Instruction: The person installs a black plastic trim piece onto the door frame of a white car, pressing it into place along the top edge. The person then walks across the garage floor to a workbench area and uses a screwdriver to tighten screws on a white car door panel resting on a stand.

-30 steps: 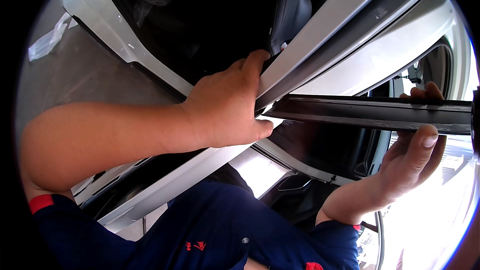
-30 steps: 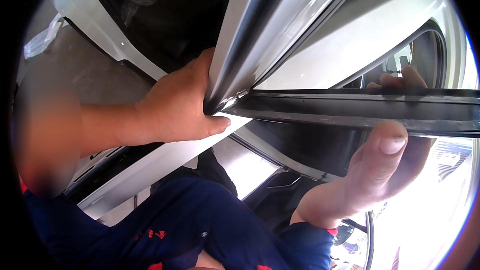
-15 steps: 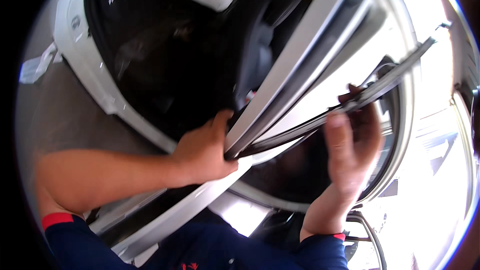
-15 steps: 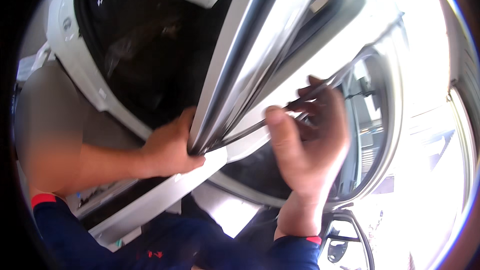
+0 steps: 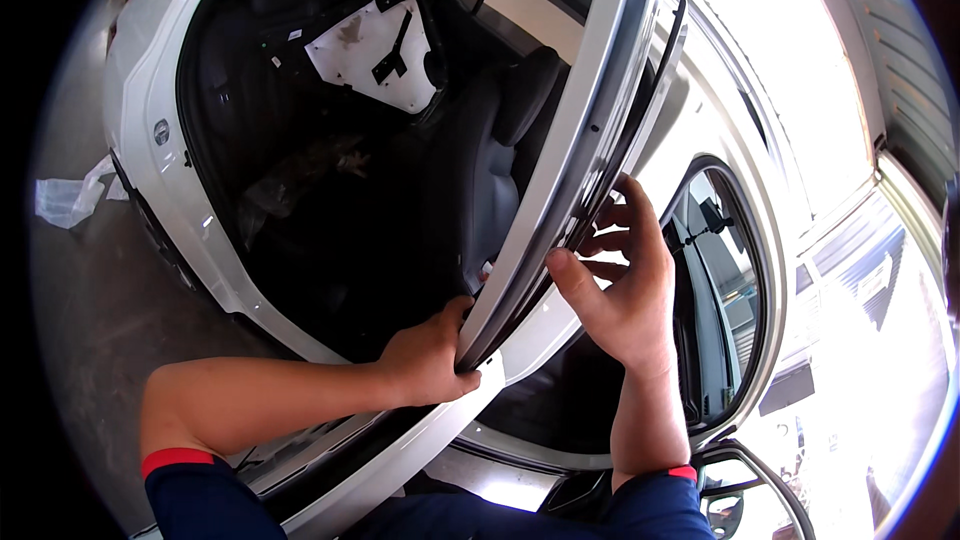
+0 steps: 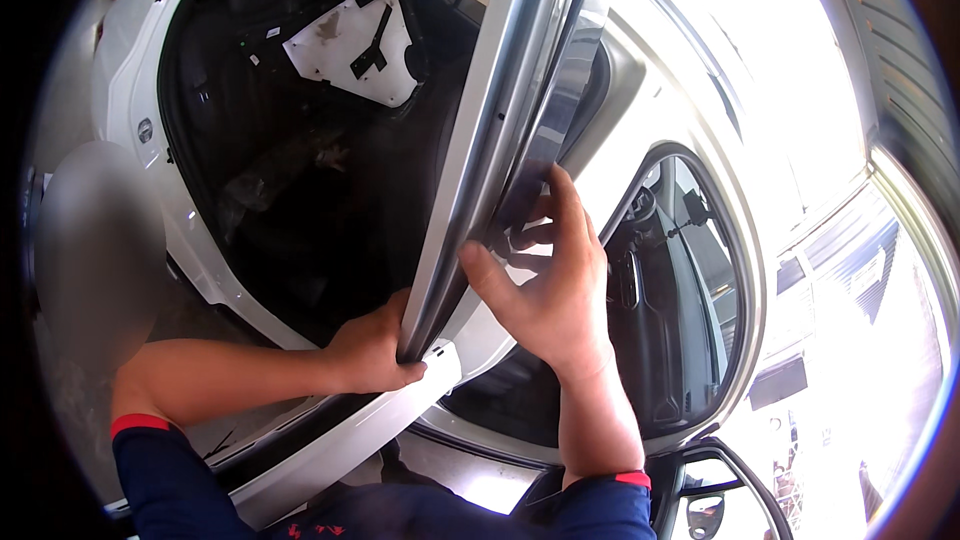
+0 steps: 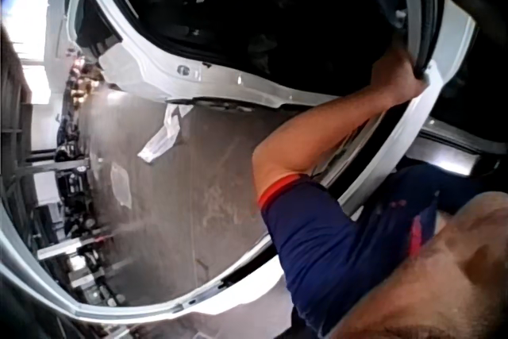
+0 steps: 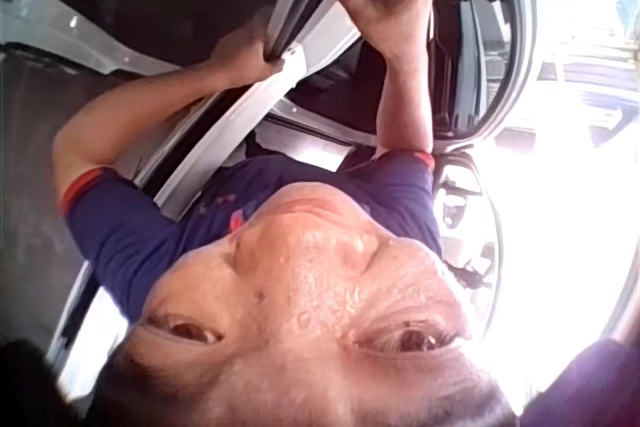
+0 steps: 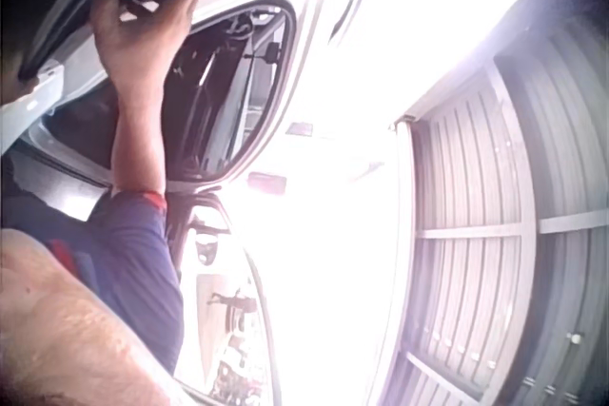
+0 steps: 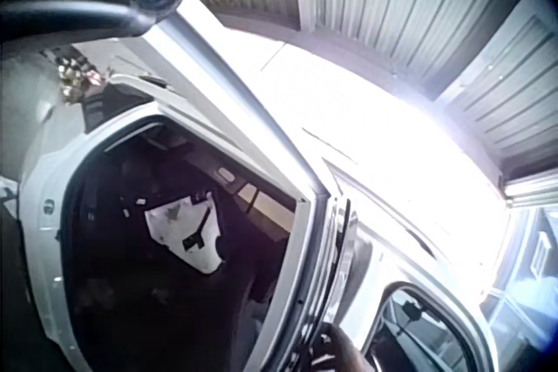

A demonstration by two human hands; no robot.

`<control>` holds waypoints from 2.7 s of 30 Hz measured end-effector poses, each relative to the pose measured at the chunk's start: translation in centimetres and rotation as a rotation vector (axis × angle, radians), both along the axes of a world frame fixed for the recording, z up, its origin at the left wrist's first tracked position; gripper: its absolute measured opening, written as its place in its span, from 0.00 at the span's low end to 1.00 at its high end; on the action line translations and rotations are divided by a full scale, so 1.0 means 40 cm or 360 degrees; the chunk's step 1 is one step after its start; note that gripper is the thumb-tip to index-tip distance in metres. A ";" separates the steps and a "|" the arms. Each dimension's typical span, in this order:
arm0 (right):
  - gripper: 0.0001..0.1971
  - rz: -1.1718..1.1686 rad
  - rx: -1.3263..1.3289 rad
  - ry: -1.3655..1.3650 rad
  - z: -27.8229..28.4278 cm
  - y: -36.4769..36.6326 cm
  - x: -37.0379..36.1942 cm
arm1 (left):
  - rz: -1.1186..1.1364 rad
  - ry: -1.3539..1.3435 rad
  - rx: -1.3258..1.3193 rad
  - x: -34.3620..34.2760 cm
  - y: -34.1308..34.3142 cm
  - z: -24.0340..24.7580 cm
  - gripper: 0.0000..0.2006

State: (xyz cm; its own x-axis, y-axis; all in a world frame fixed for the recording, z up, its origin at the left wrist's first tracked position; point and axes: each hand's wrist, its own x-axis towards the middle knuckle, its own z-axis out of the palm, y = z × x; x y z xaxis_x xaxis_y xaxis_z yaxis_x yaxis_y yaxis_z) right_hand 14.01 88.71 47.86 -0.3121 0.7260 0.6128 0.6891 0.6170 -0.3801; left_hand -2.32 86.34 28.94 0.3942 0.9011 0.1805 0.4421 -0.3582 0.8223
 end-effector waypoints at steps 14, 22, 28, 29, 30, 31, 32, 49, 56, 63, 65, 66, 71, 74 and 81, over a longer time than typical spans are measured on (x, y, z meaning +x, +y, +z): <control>0.41 -0.0056 -0.0011 -0.0082 0.012 0.003 -0.041 | 0.0023 -0.0049 0.0073 -0.007 -0.009 -0.013 0.42; 0.42 -0.0012 -0.0081 -0.0004 0.012 0.004 -0.034 | 0.0009 -0.0019 0.0017 -0.006 -0.009 -0.001 0.42; 0.42 0.0026 -0.0103 -0.0002 0.019 0.008 -0.029 | 0.0044 0.0006 0.0038 0.000 -0.011 -0.004 0.43; 0.42 0.0011 -0.0092 -0.0054 0.022 0.006 -0.027 | 0.0048 0.0029 0.0052 0.002 -0.011 -0.002 0.43; 0.43 0.0020 -0.0080 -0.0035 0.019 0.010 -0.022 | 0.0038 0.0033 0.0025 0.003 -0.011 0.001 0.43; 0.43 0.0027 -0.0067 -0.0016 0.025 0.009 -0.023 | 0.0030 0.0034 -0.0003 0.003 -0.010 0.003 0.44; 0.44 0.0020 -0.0108 -0.0017 0.025 0.011 -0.024 | 0.0028 0.0038 -0.0002 0.003 -0.007 0.001 0.44; 0.50 -0.0023 -0.0219 -0.0186 0.049 0.006 -0.032 | 0.0030 0.0116 -0.0016 -0.002 -0.009 -0.002 0.43; 0.51 0.0035 -0.0184 -0.0137 0.040 0.010 -0.016 | 0.0045 0.0108 0.0074 0.007 -0.007 -0.013 0.41; 0.51 -0.0028 -0.0053 -0.0246 0.032 0.011 -0.005 | 0.0060 0.0072 0.0096 0.012 0.000 -0.032 0.42; 0.50 -0.0003 -0.0085 -0.0186 0.036 0.006 -0.012 | 0.0083 0.0083 0.0139 0.008 0.004 -0.040 0.43; 0.50 -0.0012 -0.0085 -0.0199 0.035 0.005 -0.014 | 0.0087 0.0053 0.0187 0.007 0.002 -0.041 0.43; 0.49 0.0042 0.0032 -0.0122 0.019 0.014 -0.008 | 0.0101 -0.0196 0.0270 0.001 0.035 -0.005 0.43; 0.49 0.0080 0.0025 -0.0054 0.016 0.015 -0.012 | 0.0160 -0.0450 0.0637 -0.012 0.064 0.048 0.44; 0.49 0.0051 0.0036 -0.0029 0.013 0.014 0.001 | 0.0194 -0.0732 0.0448 -0.002 0.072 0.217 0.36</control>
